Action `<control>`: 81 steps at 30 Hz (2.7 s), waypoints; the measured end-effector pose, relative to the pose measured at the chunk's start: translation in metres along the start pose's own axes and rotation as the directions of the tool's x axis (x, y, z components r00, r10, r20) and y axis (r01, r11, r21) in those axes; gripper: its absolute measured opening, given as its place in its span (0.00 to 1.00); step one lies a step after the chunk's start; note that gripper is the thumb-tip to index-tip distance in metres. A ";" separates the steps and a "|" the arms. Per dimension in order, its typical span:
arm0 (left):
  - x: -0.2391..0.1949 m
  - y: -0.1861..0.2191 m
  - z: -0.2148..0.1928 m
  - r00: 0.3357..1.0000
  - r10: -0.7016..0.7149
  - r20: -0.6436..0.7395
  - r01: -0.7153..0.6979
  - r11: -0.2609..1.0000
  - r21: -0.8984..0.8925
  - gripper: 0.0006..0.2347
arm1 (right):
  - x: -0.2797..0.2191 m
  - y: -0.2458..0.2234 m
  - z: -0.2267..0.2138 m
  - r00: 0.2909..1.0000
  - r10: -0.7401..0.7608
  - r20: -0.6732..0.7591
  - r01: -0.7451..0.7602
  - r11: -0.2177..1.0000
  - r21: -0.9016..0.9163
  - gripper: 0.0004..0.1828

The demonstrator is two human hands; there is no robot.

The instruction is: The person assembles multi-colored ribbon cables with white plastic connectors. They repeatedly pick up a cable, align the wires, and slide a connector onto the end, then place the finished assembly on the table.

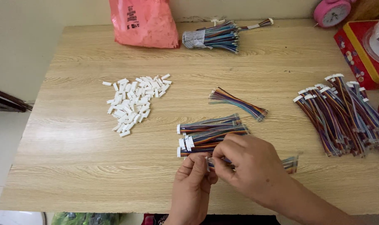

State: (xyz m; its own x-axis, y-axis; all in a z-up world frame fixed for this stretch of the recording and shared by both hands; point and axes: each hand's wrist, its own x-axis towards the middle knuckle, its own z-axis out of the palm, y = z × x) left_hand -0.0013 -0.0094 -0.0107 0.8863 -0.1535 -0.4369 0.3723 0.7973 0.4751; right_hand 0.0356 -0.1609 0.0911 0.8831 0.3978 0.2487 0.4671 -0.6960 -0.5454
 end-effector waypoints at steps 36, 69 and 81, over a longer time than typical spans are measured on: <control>0.010 -0.005 -0.005 0.986 0.150 0.067 -0.155 0.984 0.082 0.08 | 0.001 0.016 0.007 0.992 0.064 0.110 -0.089 0.968 0.233 0.09; 0.006 -0.013 -0.011 0.918 0.384 0.100 -0.394 0.852 0.344 0.06 | -0.003 0.020 0.006 0.862 0.289 0.418 -0.497 0.646 0.580 0.07; 0.007 -0.021 -0.023 0.925 0.365 0.103 -0.376 0.846 0.377 0.05 | -0.006 0.019 -0.002 0.909 0.216 0.355 -0.367 0.819 0.440 0.11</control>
State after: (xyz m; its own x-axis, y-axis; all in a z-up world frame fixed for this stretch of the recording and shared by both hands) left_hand -0.0099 -0.0141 -0.0413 0.9843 0.0888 -0.1524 0.0861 0.5123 0.8545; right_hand 0.0389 -0.1778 0.0811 0.8887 0.4234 -0.1760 0.0394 -0.4530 -0.8906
